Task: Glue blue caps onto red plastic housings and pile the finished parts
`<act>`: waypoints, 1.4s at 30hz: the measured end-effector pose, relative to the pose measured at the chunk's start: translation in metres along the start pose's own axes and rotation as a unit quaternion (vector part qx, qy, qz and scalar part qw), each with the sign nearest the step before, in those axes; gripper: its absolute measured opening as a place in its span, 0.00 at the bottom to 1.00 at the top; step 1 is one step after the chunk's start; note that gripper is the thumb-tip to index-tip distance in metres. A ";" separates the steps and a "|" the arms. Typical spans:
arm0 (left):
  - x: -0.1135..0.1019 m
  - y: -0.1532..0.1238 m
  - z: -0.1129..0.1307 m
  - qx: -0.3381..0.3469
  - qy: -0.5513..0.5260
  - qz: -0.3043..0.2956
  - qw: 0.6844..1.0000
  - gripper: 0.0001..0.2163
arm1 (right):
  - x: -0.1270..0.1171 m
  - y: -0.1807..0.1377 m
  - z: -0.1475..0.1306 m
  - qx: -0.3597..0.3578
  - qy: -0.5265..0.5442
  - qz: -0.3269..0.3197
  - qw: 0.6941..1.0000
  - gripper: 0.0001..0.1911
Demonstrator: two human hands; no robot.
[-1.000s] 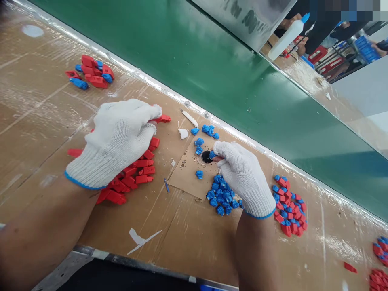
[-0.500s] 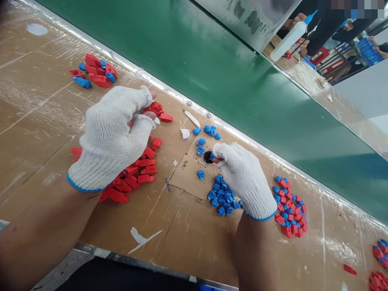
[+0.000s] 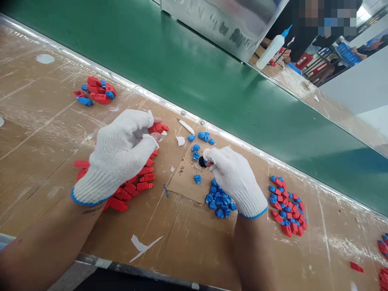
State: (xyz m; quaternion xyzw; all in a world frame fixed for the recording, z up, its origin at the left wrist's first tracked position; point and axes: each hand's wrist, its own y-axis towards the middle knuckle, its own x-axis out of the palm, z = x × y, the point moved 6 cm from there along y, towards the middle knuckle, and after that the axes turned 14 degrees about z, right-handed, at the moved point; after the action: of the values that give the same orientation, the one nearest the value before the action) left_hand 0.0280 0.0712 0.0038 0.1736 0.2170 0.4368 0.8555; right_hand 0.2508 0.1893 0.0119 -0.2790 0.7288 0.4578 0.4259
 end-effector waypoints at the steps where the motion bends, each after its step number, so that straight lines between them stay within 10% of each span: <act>1: 0.000 0.000 -0.001 -0.006 -0.018 0.004 1.000 0.12 | 0.000 0.001 -0.001 -0.002 -0.003 -0.004 1.000 0.12; 18: 0.008 -0.003 -0.006 -0.179 -0.114 -0.009 0.977 0.08 | -0.008 0.004 -0.003 -0.017 0.011 0.040 0.999 0.18; 33: 0.043 -0.032 0.011 -0.357 -0.498 -0.129 0.780 0.12 | -0.055 0.000 -0.005 0.112 0.175 0.264 0.942 0.07; 42: 0.055 -0.052 0.020 -0.415 -0.503 -0.163 0.740 0.17 | -0.060 0.005 -0.027 0.126 0.289 0.298 0.901 0.09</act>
State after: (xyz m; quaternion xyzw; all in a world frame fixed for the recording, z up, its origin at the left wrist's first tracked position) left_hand 0.1020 0.0851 -0.0166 -0.0421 -0.4226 0.1864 0.8859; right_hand 0.2656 0.1678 0.0726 -0.1126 0.9204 0.3674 0.0718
